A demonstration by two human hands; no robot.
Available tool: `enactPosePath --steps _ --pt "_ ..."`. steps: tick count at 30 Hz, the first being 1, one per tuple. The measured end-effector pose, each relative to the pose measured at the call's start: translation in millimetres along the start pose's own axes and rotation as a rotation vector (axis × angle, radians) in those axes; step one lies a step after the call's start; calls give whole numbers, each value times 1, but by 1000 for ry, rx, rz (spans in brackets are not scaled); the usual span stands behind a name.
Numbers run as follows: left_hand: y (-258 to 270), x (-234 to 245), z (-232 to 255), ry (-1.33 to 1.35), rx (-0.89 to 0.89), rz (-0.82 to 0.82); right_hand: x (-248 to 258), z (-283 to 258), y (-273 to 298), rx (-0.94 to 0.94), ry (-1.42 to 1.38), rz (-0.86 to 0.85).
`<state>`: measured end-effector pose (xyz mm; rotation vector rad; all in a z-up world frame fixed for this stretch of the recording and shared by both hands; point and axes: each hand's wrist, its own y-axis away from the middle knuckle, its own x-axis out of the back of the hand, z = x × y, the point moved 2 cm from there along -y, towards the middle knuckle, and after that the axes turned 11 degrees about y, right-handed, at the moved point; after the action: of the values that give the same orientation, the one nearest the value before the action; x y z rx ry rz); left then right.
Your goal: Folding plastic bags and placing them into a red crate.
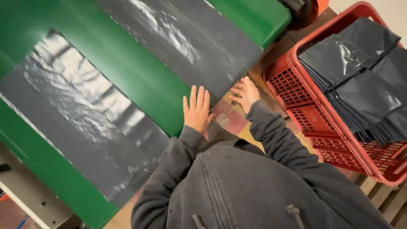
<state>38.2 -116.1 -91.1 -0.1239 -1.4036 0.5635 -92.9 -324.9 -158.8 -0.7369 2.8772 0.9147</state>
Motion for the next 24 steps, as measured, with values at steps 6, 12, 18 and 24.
enactPosePath --steps 6,12,18,24 --pt "-41 -32 5 -53 -181 350 17 -15 9 -21 -341 43" --pt "-49 3 -5 318 -147 64 114 12 -36 480 693 -80" --pt "-86 110 -43 812 360 -112 86 -76 -122 685 190 -428" --pt "-118 55 -198 899 798 206 -67 -182 -211 930 1082 -400"
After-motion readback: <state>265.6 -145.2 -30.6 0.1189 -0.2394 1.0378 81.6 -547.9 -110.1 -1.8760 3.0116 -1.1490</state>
